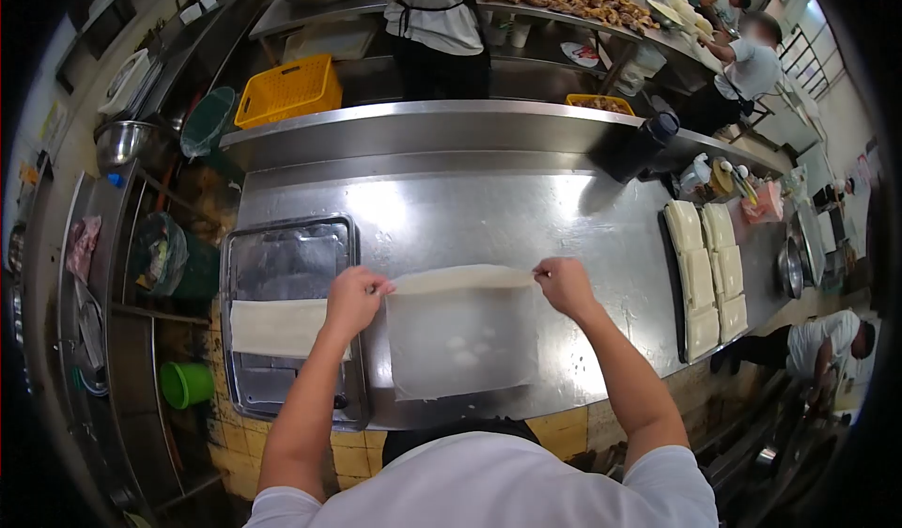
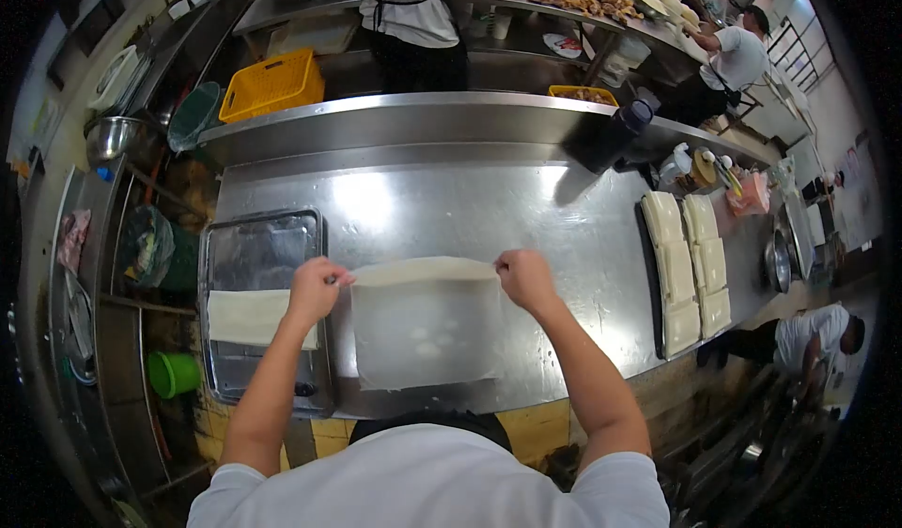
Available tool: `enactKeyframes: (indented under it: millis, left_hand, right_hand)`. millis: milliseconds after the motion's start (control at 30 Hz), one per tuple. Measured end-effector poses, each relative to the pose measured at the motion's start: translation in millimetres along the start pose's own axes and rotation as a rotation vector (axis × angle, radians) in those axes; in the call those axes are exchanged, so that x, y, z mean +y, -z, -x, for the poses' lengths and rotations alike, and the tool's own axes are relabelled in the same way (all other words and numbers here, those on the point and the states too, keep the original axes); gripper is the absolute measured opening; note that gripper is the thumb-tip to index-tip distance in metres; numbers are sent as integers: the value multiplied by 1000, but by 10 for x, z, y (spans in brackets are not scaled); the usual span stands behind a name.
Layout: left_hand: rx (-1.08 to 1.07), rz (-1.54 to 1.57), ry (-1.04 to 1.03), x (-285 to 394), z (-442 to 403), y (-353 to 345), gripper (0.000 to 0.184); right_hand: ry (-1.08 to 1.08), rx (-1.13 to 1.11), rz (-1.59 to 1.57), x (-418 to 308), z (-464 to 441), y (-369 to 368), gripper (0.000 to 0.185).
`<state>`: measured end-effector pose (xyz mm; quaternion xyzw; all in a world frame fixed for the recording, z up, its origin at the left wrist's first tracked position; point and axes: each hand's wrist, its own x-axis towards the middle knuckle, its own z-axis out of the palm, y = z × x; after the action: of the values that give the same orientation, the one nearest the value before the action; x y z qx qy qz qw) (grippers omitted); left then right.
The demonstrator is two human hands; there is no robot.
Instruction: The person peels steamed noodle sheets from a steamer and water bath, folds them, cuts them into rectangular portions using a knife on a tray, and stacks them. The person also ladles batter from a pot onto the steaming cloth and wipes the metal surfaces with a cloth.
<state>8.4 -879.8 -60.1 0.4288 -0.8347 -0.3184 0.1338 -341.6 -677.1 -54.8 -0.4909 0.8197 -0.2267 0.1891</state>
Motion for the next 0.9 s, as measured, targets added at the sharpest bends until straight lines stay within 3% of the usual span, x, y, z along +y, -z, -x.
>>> enactKeyframes:
  millis: [167, 300, 400, 500, 600, 700, 800, 900]
  left_hand:
    - [-97, -114, -65, -184, 757, -190, 11]
    - [-115, -94, -54, -174, 1029, -220, 11]
    - [-88, -75, -63, -52, 1028, -179, 13]
    - [-64, -55, -87, 37, 966, -159, 14]
    - [-33, -40, -105, 42, 952, -106, 14]
    - [-38, -25, -48, -35, 963, -5, 13]
    - [-37, 4, -20, -127, 943, 22, 12]
    - [-3, 31, -26, -139, 859, 8, 12]
  right_hand:
    - [1, -94, 88, 313, 813, -389, 21]
    - [-48, -162, 121, 131, 1048, -527, 31]
    - [78, -61, -40, -184, 1007, -745, 46]
    - [266, -48, 1, -339, 849, -1082, 64]
    - [180, -89, 292, 26, 784, -1217, 76]
    - [9, -30, 319, 382, 773, -1039, 80]
    - [-24, 11, 313, 412, 770, -998, 81]
    - [79, -56, 324, 84, 746, -1252, 81]
